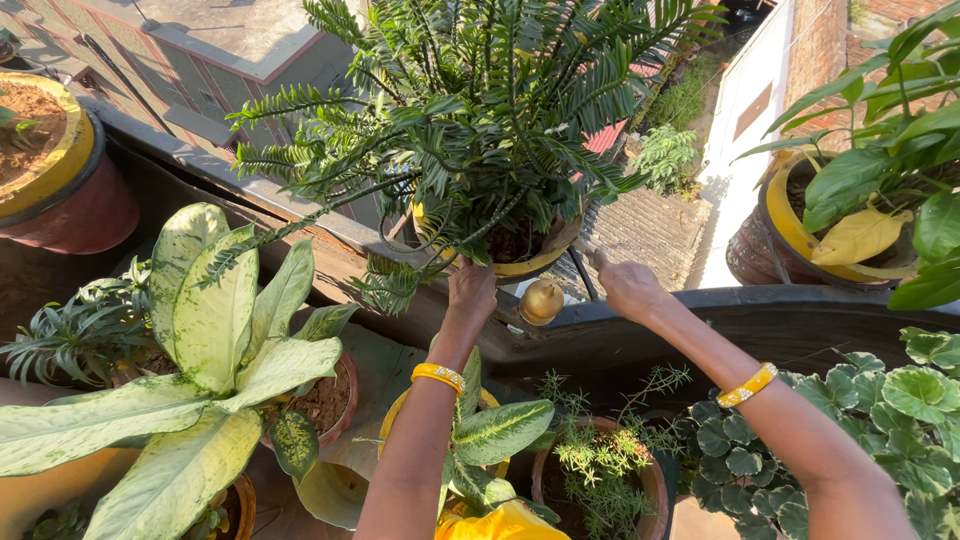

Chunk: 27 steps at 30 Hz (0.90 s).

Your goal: The person uses a small hand trowel to loosen soil around the base of several potted plants on a balcony. They work on a fern-like plant and a large-leafed variegated plant, then move a smaller potted plant to a different spot.

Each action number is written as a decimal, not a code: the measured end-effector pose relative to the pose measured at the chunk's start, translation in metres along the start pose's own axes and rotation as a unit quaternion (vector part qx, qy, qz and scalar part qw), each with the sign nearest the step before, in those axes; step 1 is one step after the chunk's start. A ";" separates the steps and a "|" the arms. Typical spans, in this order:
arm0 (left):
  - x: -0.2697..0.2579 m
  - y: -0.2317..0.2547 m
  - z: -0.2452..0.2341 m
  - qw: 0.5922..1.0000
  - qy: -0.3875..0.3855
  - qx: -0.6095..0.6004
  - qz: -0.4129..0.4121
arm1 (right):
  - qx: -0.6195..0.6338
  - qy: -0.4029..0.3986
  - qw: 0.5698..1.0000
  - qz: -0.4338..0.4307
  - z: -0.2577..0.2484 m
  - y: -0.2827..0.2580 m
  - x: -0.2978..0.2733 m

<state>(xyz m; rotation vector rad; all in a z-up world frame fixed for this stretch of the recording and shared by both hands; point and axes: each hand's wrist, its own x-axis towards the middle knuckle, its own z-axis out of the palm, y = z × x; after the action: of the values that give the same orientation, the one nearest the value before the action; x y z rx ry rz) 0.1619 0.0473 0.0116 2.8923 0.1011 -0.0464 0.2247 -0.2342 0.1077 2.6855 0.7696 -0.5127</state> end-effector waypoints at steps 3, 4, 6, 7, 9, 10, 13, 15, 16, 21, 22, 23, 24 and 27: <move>-0.003 -0.001 0.004 1.000 0.006 0.003 -0.003 | 0.055 0.084 0.995 0.011 0.049 0.009 0.012; -0.004 -0.002 0.003 1.000 0.003 -0.003 -0.005 | 0.067 0.119 0.991 0.005 0.064 0.006 0.011; -0.009 -0.001 0.003 1.000 0.004 -0.018 -0.008 | 0.089 0.190 0.978 -0.008 0.077 0.000 0.001; -0.007 -0.002 0.000 1.000 0.014 -0.024 -0.009 | 0.086 0.151 0.985 0.002 0.066 0.000 -0.001; -0.005 -0.002 -0.002 1.000 0.004 -0.023 -0.013 | 0.082 0.066 0.994 0.019 0.035 -0.002 -0.015; -0.004 -0.002 -0.001 1.000 -0.016 -0.017 -0.015 | 0.067 0.040 0.997 0.029 0.015 0.001 -0.025; -0.001 -0.002 -0.001 0.998 -0.056 0.012 -0.021 | 0.005 -0.009 0.999 0.038 -0.049 0.010 -0.034; 0.005 0.001 -0.003 0.998 -0.060 0.027 -0.025 | -0.054 -0.017 0.998 0.018 -0.065 0.019 -0.038; 0.006 0.003 -0.002 0.998 -0.054 0.031 -0.028 | -0.077 0.015 0.997 -0.003 -0.067 0.024 -0.035; 0.019 0.001 0.010 0.998 -0.019 0.057 -0.015 | -0.135 0.070 0.985 -0.084 -0.057 0.028 0.016; 0.023 -0.001 0.017 0.998 -0.006 0.069 -0.010 | -0.112 0.050 0.990 -0.063 -0.058 0.036 0.024; 0.020 -0.004 0.030 0.997 0.002 0.081 -0.005 | -0.088 0.024 0.995 -0.043 -0.056 0.045 0.027; 0.018 -0.011 0.043 0.998 0.051 0.038 0.005 | -0.064 -0.001 0.998 -0.022 -0.052 0.053 0.031; 0.029 -0.023 0.068 0.979 0.166 -0.116 -0.002 | -0.024 0.084 0.996 -0.034 -0.016 0.073 0.039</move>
<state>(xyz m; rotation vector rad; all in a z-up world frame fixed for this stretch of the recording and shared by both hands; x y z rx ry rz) 0.1871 0.0548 -0.0612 2.6403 0.1603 0.4207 0.2997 -0.2696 0.1193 2.6912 0.9100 -0.2822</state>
